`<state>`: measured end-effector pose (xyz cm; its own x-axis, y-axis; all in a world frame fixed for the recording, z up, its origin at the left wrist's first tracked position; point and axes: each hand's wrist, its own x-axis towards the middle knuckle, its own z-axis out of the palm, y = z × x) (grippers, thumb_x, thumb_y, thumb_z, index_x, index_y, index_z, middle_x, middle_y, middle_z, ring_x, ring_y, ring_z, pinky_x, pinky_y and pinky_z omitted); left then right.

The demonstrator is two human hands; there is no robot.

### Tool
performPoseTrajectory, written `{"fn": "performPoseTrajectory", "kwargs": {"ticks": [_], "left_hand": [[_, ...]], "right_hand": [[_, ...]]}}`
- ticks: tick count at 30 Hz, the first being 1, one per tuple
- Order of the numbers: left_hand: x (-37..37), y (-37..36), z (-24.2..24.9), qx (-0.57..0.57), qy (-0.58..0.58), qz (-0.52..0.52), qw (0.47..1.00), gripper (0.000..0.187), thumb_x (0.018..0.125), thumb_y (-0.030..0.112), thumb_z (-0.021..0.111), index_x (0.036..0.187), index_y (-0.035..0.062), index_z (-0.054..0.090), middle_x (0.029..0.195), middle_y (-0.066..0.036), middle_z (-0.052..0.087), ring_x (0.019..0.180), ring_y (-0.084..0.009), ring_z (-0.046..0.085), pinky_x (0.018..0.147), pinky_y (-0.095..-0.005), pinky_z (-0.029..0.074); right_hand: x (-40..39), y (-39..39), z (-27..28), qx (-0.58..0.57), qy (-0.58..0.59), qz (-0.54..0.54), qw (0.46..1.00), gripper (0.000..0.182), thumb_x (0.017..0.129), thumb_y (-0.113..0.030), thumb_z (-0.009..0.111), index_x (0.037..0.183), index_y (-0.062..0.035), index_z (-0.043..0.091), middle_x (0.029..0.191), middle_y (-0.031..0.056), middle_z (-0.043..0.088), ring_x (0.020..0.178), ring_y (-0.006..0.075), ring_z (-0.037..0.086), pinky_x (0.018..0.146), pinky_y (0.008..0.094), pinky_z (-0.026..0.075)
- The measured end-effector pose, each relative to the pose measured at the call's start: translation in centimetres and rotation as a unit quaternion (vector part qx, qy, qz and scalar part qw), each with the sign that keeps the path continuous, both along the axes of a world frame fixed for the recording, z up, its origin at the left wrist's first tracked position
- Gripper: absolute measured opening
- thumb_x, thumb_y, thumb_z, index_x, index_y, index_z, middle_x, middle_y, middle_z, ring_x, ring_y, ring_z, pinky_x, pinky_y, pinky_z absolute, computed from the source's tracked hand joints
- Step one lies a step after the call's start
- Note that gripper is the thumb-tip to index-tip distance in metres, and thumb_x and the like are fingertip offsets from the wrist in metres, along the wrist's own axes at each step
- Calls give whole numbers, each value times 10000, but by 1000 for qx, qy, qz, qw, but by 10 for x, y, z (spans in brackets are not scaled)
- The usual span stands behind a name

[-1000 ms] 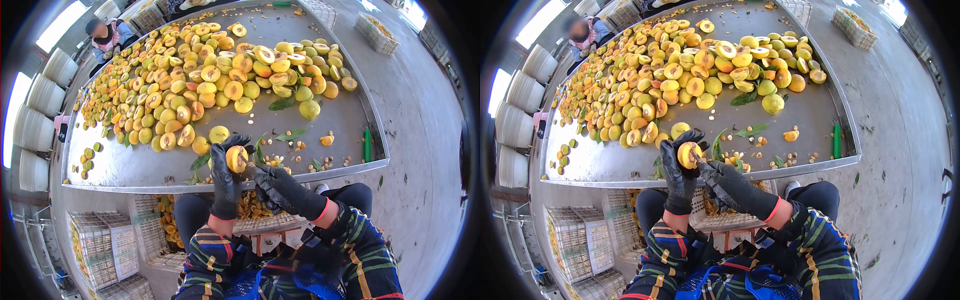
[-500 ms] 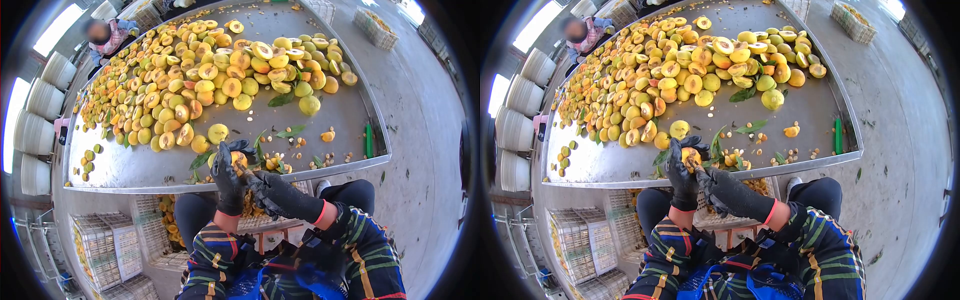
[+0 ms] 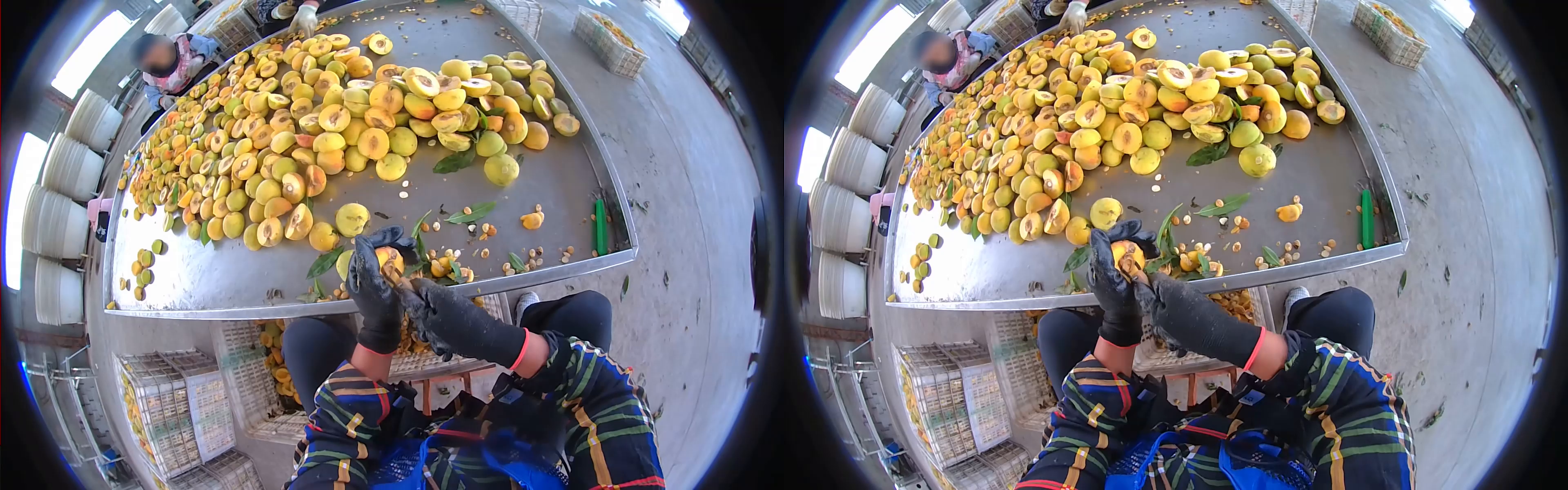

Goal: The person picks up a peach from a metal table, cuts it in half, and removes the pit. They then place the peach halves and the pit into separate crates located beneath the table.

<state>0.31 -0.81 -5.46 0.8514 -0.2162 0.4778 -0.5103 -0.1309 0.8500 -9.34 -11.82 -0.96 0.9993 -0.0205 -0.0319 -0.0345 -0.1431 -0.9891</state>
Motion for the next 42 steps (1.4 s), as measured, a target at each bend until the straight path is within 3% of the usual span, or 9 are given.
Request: {"fn": "performPoseTrajectory", "kwargs": {"ticks": [2, 14, 17, 19, 21, 23, 26, 36, 42], "left_hand": [[-2, -5, 17, -35, 59, -35, 997, 290, 924, 125, 525, 1133, -77, 519, 975, -153, 656, 816, -218, 650, 775, -326, 526], [5, 7, 41, -253, 497, -163, 814, 435, 999, 322, 394, 992, -48, 622, 875, -125, 683, 736, -196, 668, 698, -293, 542], [7, 4, 17, -95, 326, -115, 934, 444, 996, 334, 399, 999, -52, 619, 879, -126, 681, 732, -199, 667, 693, -294, 544], [9, 8, 2, -92, 340, -121, 928, 423, 987, 329, 428, 1013, -51, 612, 883, -128, 681, 739, -199, 668, 699, -297, 545], [8, 8, 7, -87, 355, -124, 922, 405, 979, 325, 457, 1027, -49, 604, 888, -130, 682, 745, -199, 669, 705, -300, 545], [5, 5, 33, -278, 496, -203, 797, 352, 919, 281, 575, 1081, -31, 583, 906, -139, 685, 761, -197, 672, 713, -304, 546], [7, 7, 7, -157, 363, -146, 907, 299, 892, 246, 602, 1039, -14, 583, 923, -155, 682, 756, -200, 670, 705, -309, 541], [2, 1, 25, -117, 245, -119, 955, 298, 940, 269, 502, 927, -17, 581, 932, -184, 672, 706, -220, 665, 627, -291, 523], [-2, -4, 57, -203, 519, -169, 813, 526, 961, 455, 425, 964, -34, 619, 803, -141, 668, 648, -256, 667, 605, -370, 577]], "right_hand": [[-1, -1, -9, -266, -245, -17, 932, 210, 936, -182, 555, 1047, -7, 521, 719, 28, 558, 580, 177, 561, 516, 324, 454], [11, -36, 52, 348, 360, 121, 857, 188, 949, -200, 530, 1020, -26, 526, 689, 9, 557, 577, 125, 562, 526, 249, 438], [4, -29, 34, 364, 334, 128, 860, 215, 964, -266, 515, 1000, -55, 540, 650, 2, 541, 529, 112, 533, 484, 234, 419], [-6, -8, -7, -198, -196, 8, 960, 231, 976, -318, 495, 979, -95, 554, 624, -10, 509, 513, 79, 505, 432, 211, 387], [2, -3, -20, -131, -270, -36, 953, 252, 979, -361, 479, 963, -124, 562, 602, -22, 480, 505, 60, 482, 404, 198, 362], [2, -12, 27, 348, 245, 47, 903, 257, 984, -352, 471, 969, -110, 557, 609, -23, 477, 459, 66, 456, 380, 203, 345], [5, -26, 55, 385, 359, 73, 847, 246, 989, -352, 458, 994, -123, 548, 621, -30, 469, 403, 59, 402, 341, 203, 299], [-1, -24, 45, 466, 330, 94, 815, 226, 993, -357, 440, 1007, -150, 530, 626, -14, 473, 383, 43, 379, 317, 188, 281], [-1, -29, 51, 298, 319, 128, 890, 288, 1000, -359, 421, 910, -114, 542, 618, -29, 476, 419, 41, 404, 367, 198, 306]]}}
